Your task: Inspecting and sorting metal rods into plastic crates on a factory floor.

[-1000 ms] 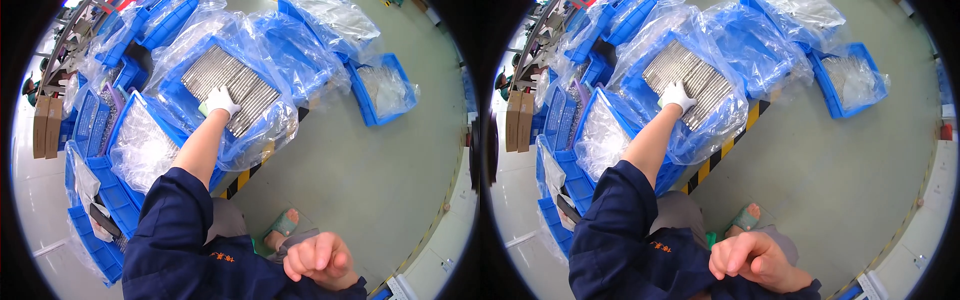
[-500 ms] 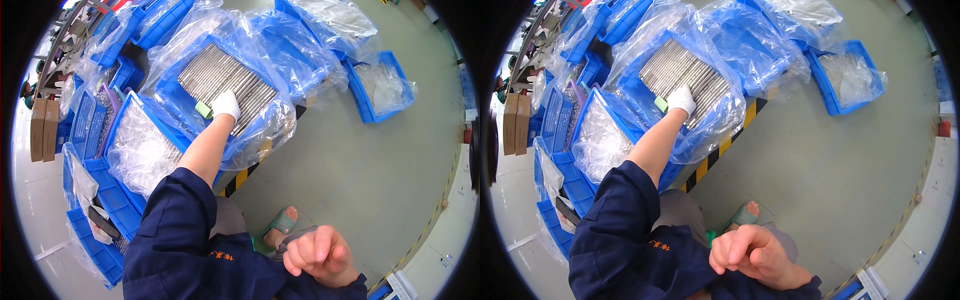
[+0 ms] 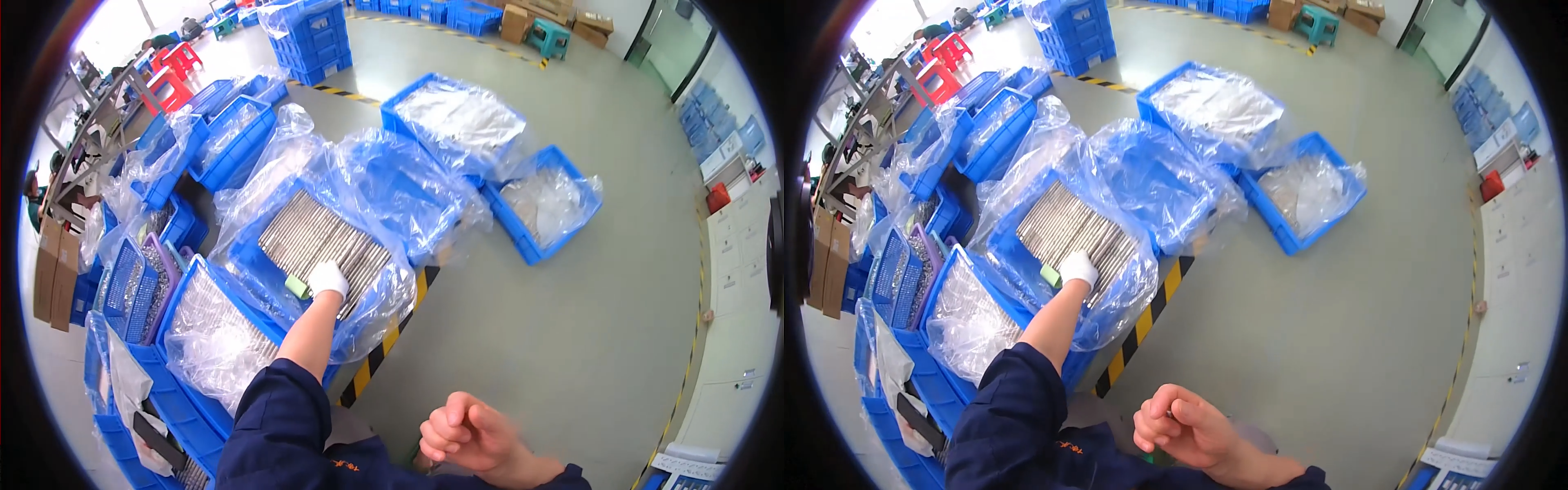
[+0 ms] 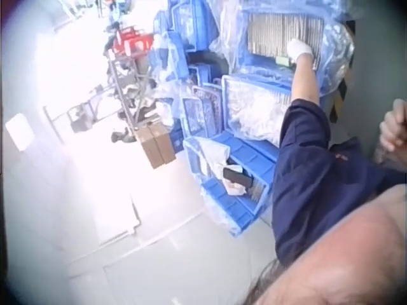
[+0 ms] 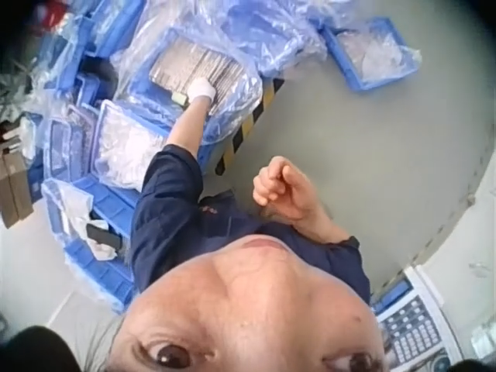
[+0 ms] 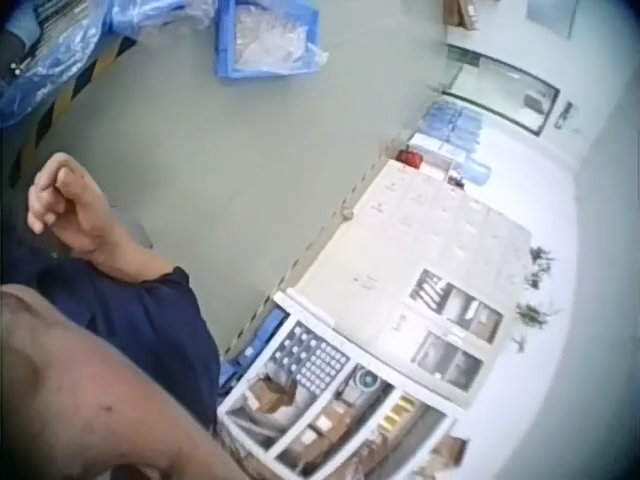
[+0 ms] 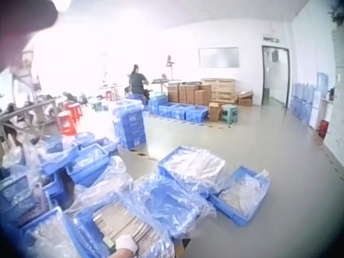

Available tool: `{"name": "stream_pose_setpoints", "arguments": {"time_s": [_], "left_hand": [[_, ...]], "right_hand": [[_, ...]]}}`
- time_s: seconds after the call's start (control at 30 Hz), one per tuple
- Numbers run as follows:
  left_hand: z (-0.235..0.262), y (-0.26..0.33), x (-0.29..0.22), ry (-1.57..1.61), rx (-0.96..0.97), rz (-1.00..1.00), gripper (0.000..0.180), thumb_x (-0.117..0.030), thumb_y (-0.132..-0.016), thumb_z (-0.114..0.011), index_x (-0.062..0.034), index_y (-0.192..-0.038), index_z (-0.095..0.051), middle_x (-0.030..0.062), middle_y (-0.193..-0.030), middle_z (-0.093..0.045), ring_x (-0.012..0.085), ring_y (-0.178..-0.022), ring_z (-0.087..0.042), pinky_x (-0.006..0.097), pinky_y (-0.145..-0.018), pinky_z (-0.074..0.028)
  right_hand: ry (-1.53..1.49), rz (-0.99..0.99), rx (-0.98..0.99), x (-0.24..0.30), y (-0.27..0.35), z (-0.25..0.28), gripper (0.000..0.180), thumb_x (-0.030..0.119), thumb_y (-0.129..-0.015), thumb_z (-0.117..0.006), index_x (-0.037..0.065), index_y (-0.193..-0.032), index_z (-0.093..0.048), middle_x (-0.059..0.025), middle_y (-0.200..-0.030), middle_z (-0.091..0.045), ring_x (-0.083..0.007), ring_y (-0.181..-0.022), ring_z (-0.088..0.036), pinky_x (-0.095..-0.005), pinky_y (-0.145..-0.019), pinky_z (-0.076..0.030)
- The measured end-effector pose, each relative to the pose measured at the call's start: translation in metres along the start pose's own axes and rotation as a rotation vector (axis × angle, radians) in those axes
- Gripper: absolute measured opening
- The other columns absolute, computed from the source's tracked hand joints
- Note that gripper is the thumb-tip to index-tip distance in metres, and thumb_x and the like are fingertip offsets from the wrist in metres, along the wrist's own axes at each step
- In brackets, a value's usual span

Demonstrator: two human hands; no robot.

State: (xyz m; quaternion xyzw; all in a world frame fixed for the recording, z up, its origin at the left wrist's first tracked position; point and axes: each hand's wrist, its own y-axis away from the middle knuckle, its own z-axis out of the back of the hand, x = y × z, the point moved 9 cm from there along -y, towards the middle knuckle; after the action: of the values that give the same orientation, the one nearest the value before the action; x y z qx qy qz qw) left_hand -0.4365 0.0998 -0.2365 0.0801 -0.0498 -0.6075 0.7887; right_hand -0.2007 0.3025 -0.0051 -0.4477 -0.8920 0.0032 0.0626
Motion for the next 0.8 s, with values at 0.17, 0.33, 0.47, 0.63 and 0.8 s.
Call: {"name": "stream_pose_setpoints", "arguments": {"time_s": [0.17, 0.33, 0.47, 0.63, 0.8], "left_hand": [[0.003, -0.007, 0.009, 0.021, 0.014, 0.001, 0.020, -0.017, -0.070, -0.053, -0.0043, -0.082, -0.063, 0.0167, -0.089, -0.060, 0.0281, -0.083, -0.059, 0.035, -0.072, -0.047], [0.019, -0.003, 0.003, 0.112, 0.114, 0.029, 0.024, -0.018, -0.071, -0.051, -0.0038, -0.089, -0.059, 0.0189, -0.092, -0.059, 0.0303, -0.087, -0.058, 0.037, -0.076, -0.045], [0.028, -0.003, 0.023, 0.068, 0.157, 0.049, 0.025, -0.015, -0.073, -0.048, -0.0048, -0.093, -0.059, 0.0187, -0.097, -0.058, 0.0300, -0.092, -0.056, 0.037, -0.078, -0.044], [0.092, 0.028, 0.031, 0.143, 0.106, -0.013, 0.027, -0.017, -0.070, -0.048, -0.0039, -0.090, -0.060, 0.0200, -0.094, -0.058, 0.0308, -0.090, -0.056, 0.036, -0.078, -0.044], [0.179, 0.106, 0.067, 0.593, 0.070, -0.102, 0.024, -0.019, -0.067, -0.051, -0.0030, -0.083, -0.058, 0.0184, -0.078, -0.060, 0.0294, -0.071, -0.058, 0.034, -0.065, -0.046]], "right_hand": [[-0.021, 0.001, -0.018, -0.001, -0.002, -0.001, 0.022, 0.028, -0.088, -0.041, 0.009, -0.093, -0.051, 0.0019, -0.062, -0.034, -0.0121, -0.063, -0.038, -0.0291, -0.066, -0.037], [0.033, 0.003, -0.138, 0.002, -0.006, 0.003, 0.023, 0.026, -0.089, -0.039, 0.007, -0.090, -0.052, 0.0013, -0.061, -0.035, -0.0122, -0.062, -0.038, -0.0290, -0.065, -0.037], [0.141, -0.123, -0.312, -0.013, -0.008, 0.013, 0.025, 0.023, -0.089, -0.040, 0.001, -0.090, -0.053, 0.0002, -0.061, -0.039, -0.0123, -0.063, -0.043, -0.0298, -0.065, -0.039], [0.290, -0.190, -0.363, -0.033, -0.014, 0.014, 0.024, 0.022, -0.088, -0.042, 0.001, -0.087, -0.053, -0.0006, -0.061, -0.040, -0.0132, -0.062, -0.045, -0.0295, -0.063, -0.041], [0.403, -0.217, -0.221, -0.066, -0.031, 0.006, 0.021, 0.018, -0.088, -0.040, 0.000, -0.088, -0.052, -0.0015, -0.060, -0.042, -0.0131, -0.060, -0.046, -0.0292, -0.061, -0.042]]}}
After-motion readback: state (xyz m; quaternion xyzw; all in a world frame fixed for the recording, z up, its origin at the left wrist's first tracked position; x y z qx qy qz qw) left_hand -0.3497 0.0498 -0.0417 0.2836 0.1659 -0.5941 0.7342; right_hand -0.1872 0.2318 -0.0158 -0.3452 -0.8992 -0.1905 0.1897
